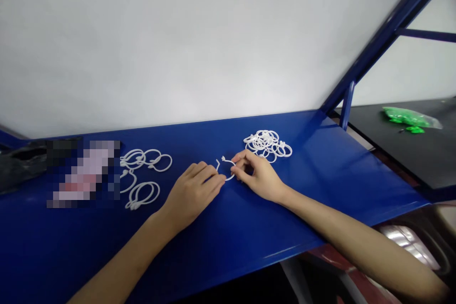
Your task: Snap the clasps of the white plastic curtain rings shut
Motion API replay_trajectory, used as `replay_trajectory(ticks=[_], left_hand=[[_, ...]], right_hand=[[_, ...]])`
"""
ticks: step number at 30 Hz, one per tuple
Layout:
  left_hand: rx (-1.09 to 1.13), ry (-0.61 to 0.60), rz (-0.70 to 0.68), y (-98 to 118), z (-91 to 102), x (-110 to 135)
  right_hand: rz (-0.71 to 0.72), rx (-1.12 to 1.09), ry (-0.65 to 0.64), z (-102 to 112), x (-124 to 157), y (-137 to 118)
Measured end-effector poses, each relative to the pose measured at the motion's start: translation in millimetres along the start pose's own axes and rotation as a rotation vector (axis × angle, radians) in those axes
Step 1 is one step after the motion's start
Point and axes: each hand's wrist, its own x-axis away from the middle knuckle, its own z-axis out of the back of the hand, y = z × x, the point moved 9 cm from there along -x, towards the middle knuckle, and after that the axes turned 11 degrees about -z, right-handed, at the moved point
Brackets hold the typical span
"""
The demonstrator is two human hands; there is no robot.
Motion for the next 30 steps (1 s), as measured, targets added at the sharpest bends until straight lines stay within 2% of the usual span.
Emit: replay_trajectory(ticks=[4, 5, 7, 11, 15, 23, 30], left_hand=[[0.104, 0.138, 0.433, -36.1, 2.5, 16.7], [0.147, 0.147, 0.518, -42.4, 0.0, 21.3], [0.258, 0.123, 0.592, -47.7, -8.1, 24.4], [0.466, 0.058, 0.634, -47.0, -20.5, 22.3], [0.569, 0.066, 0.669, -44.7, -22.8, 21.9], [0.57, 0.075, 0.552, -38.8, -18.2, 17.5], [0.525, 0.04, 0.47, -35.8, -24.7, 20.4]], right_hand=[[0.055, 0.004, -0.003, -0.5, 4.2, -5.6], [0.064, 0.01, -0.006, -1.4, 5.2, -6.4], [0.067, 0.022, -0.015, -3.5, 6.5, -6.3], [0.076, 0.045, -0.048, -7.3, 7.2, -6.3], [0.103, 0.048, -0.091, -9.2, 8.5, -9.4], [0.19, 0.053, -0.151, -10.8, 16.3, -20.5], [0.374, 0.18, -0.21, -16.2, 22.3, -26.2]])
